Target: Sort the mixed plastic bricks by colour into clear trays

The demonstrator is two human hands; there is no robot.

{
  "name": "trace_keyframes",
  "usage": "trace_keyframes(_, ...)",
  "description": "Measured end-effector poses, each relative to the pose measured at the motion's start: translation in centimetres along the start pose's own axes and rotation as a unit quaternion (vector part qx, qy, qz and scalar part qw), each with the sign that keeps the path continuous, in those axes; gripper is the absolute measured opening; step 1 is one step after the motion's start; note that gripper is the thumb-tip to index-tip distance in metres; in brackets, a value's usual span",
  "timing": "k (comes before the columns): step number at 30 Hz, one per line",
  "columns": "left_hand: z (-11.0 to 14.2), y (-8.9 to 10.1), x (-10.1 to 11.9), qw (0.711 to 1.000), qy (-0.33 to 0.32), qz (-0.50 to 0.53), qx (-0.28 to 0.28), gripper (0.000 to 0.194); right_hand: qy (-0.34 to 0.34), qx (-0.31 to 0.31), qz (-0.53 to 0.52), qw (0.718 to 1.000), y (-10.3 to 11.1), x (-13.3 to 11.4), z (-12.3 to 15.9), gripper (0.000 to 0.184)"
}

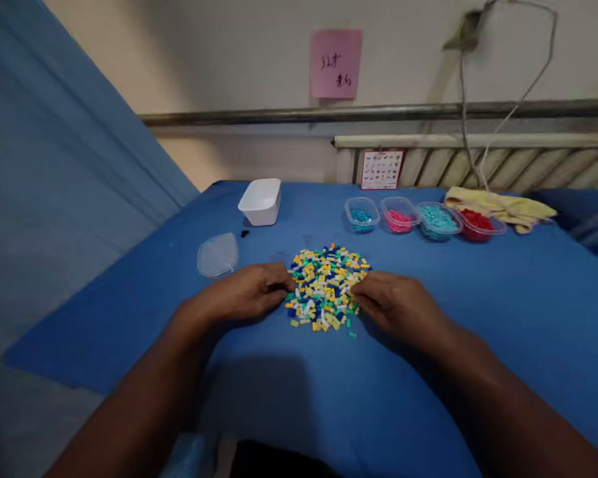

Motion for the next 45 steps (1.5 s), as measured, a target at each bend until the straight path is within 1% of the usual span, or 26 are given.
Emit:
trace_keyframes(3, 0.1, 0.0, 0.1, 1.000, -0.012, 0.016, 0.003, 0.030, -0.010, 0.045, -0.003, 0.999, 0.8, 0.7, 0.3, 0.014)
trace_keyframes(6, 0.2, -0.3, 0.5, 0.999, -0.036, 0.038, -0.007, 0.032, -0.026, 0.063, 0.001, 0.998, 1.0, 1.4, 0.5, 0.015)
trace_keyframes(9, 0.2, -0.5, 0.6, 0.998, -0.039, 0.046, -0.012, 0.031, -0.040, 0.069, 0.000, 0.997, 0.9, 2.0, 0.6, 0.016)
trace_keyframes(12, 0.1, -0.6, 0.4, 0.999, -0.025, 0.034, -0.009, 0.024, -0.052, 0.076, -0.005, 0.996, 0.8, 2.5, 0.7, 0.015)
trace_keyframes(14, 0.1, -0.6, 0.5, 0.999, -0.027, 0.026, -0.011, 0.021, -0.056, 0.079, -0.002, 0.995, 0.8, 2.7, 0.8, 0.016)
trace_keyframes(19, 0.1, -0.6, 0.2, 1.000, -0.012, -0.001, -0.006, 0.024, -0.061, 0.071, 0.008, 0.996, 0.7, 3.0, 0.8, 0.018)
trace_keyframes(22, 0.2, -0.3, 0.3, 1.000, -0.021, -0.011, 0.004, 0.025, -0.065, 0.072, 0.014, 0.995, 0.7, 3.0, 0.7, 0.017)
trace_keyframes(24, 0.2, -0.2, 0.5, 0.999, -0.029, -0.014, 0.005, 0.022, -0.066, 0.078, 0.022, 0.995, 0.8, 3.0, 0.7, 0.017)
trace_keyframes(28, 0.0, -0.3, 0.2, 1.000, -0.007, -0.027, -0.001, 0.014, -0.076, 0.083, 0.028, 0.993, 0.8, 3.3, 0.7, 0.019)
trace_keyframes(31, -0.2, -0.4, 0.1, 0.999, 0.003, -0.034, 0.000, 0.018, -0.094, 0.078, 0.034, 0.992, 0.7, 4.2, 0.8, 0.020)
trace_keyframes(35, -0.3, -0.2, 0.5, 0.999, -0.011, -0.032, 0.015, 0.019, -0.120, 0.084, 0.061, 0.987, 0.4, 5.6, 1.1, 0.025)
trace_keyframes(37, -0.4, 0.0, 0.8, 0.999, -0.028, -0.031, 0.032, 0.020, -0.115, 0.082, 0.061, 0.988, -0.1, 5.6, 1.1, 0.028)
trace_keyframes(38, -0.4, 0.1, 0.9, 0.998, -0.036, -0.031, 0.041, 0.020, -0.103, 0.071, 0.052, 0.991, -0.5, 5.3, 0.9, 0.029)
trace_keyframes(41, -0.6, 0.1, 1.0, 0.996, -0.055, -0.033, 0.054, 0.020, -0.047, 0.042, 0.002, 0.998, -1.6, 3.8, 0.5, 0.029)
trace_keyframes(43, -0.7, 0.1, 0.9, 0.996, -0.060, -0.033, 0.057, 0.021, -0.025, 0.054, -0.016, 0.998, -1.5, 3.1, 0.3, 0.029)
trace_keyframes(45, -0.8, 0.1, 0.8, 0.996, -0.060, -0.031, 0.061, 0.021, -0.029, 0.080, -0.011, 0.996, -1.0, 3.0, 0.3, 0.029)
Point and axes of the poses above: each hand's wrist, its own z-axis away from the middle knuckle, its own y-axis out of the back of the hand, x = y × z, the point moved 8 cm from there along -z, towards the middle knuckle, and after that the axes turned 5 degrees about y, right-handed, at the moved point
